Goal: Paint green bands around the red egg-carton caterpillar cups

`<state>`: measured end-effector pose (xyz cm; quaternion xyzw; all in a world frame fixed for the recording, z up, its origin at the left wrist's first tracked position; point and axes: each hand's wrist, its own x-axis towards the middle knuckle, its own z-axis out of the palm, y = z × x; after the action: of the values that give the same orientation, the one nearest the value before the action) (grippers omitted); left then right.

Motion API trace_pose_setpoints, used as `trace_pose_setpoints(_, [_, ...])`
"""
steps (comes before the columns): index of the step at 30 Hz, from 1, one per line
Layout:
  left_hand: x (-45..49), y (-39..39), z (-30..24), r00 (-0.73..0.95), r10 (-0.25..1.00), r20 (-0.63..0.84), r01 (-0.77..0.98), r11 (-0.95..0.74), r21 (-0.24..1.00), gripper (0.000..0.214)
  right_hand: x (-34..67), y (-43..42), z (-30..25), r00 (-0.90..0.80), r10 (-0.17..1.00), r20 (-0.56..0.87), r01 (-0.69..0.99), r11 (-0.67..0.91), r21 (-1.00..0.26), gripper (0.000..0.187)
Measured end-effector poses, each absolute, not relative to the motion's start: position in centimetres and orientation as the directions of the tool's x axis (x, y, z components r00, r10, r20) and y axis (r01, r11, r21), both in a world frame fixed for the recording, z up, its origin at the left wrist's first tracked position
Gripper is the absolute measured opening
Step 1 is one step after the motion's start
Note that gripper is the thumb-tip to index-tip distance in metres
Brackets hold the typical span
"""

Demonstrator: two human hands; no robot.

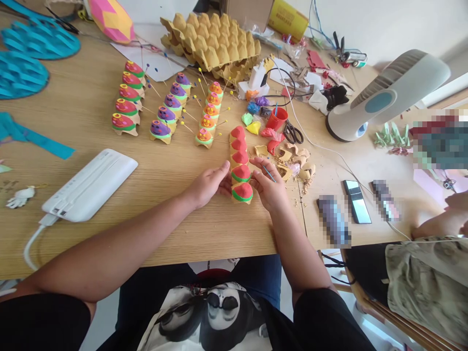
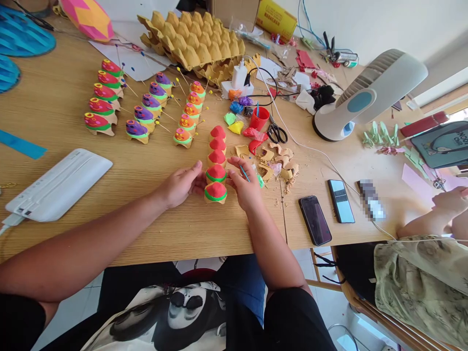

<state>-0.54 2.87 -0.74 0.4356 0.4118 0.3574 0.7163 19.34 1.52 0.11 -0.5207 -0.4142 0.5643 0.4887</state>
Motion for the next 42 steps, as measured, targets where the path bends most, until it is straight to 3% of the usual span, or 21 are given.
trace_pose_setpoints(3, [-1.3, 2.7, -0.3, 0.303, 0.936, -0.177, 0.168, 0.131, 0.977, 0.071, 19.1, 1.5, 0.0, 0.011, 0.979, -0.206, -0.129, -0.203, -0.971, 0.037])
trace_pose_setpoints(6, [-2.0, 2.8, 0.1, 0.23, 0.973, -0.004, 0.414, -0.094, 0.905, 0.067, 18.8, 1.5, -0.2, 0.009, 0.98, -0.201, -0.092, -0.199, -0.976, 0.035])
trace_pose_setpoints(11, [-2.4, 3.6, 0.3, 0.171, 0.982, 0.075, 0.607, -0.165, 0.777, 0.063, 18.5, 1.2, -0.4, -0.03, 0.988, -0.152, 0.064, -0.15, -0.987, 0.027])
trace_pose_setpoints(14, [-2.5, 3.9, 0.2, 0.144, 0.985, 0.091, 0.646, -0.163, 0.746, 0.06, 18.8, 1.1, 0.0, -0.028, 0.999, -0.031, 0.248, -0.023, -0.969, 0.022])
trace_pose_setpoints(17, [-2.5, 3.9, 0.0, 0.12, 0.985, 0.125, 0.656, -0.173, 0.734, 0.057, 20.0, 1.6, 0.6, 0.091, 0.97, 0.225, 0.464, 0.159, -0.872, 0.023])
trace_pose_setpoints(20, [-2.5, 3.9, -0.1, 0.115, 0.981, 0.157, 0.645, -0.194, 0.739, 0.053, 21.7, 2.2, 1.0, 0.21, 0.902, 0.376, 0.645, 0.161, -0.747, 0.023])
trace_pose_setpoints(24, [-2.4, 3.9, -0.2, 0.126, 0.976, 0.176, 0.623, -0.216, 0.752, 0.048, 22.7, 2.5, 1.2, 0.264, 0.906, 0.33, 0.728, 0.036, -0.684, 0.018])
trace_pose_setpoints(29, [-2.3, 3.7, -0.4, 0.178, 0.968, 0.178, 0.568, -0.249, 0.784, 0.041, 21.4, 1.6, 1.5, 0.174, 0.963, 0.206, 0.728, 0.015, -0.686, 0.022])
trace_pose_setpoints(33, [-2.2, 3.6, -0.4, 0.22, 0.957, 0.187, 0.534, -0.279, 0.798, 0.037, 20.6, 1.3, 1.1, 0.104, 0.992, 0.076, 0.623, -0.005, -0.782, 0.036])
trace_pose_setpoints(38, [-2.3, 3.8, -0.6, 0.197, 0.963, 0.185, 0.568, -0.265, 0.779, 0.037, 19.8, 1.1, 0.9, -0.069, 0.991, -0.114, 0.362, -0.082, -0.929, 0.051])
trace_pose_setpoints(40, [-2.4, 3.8, -0.6, 0.184, 0.966, 0.182, 0.574, -0.256, 0.778, 0.038, 20.0, 1.0, 1.3, -0.055, 0.997, -0.059, 0.323, -0.038, -0.946, 0.052])
trace_pose_setpoints(42, [-2.4, 3.9, -0.7, 0.167, 0.967, 0.194, 0.57, -0.255, 0.781, 0.039, 20.7, 1.1, 1.8, 0.092, 0.989, 0.116, 0.419, 0.068, -0.905, 0.047])
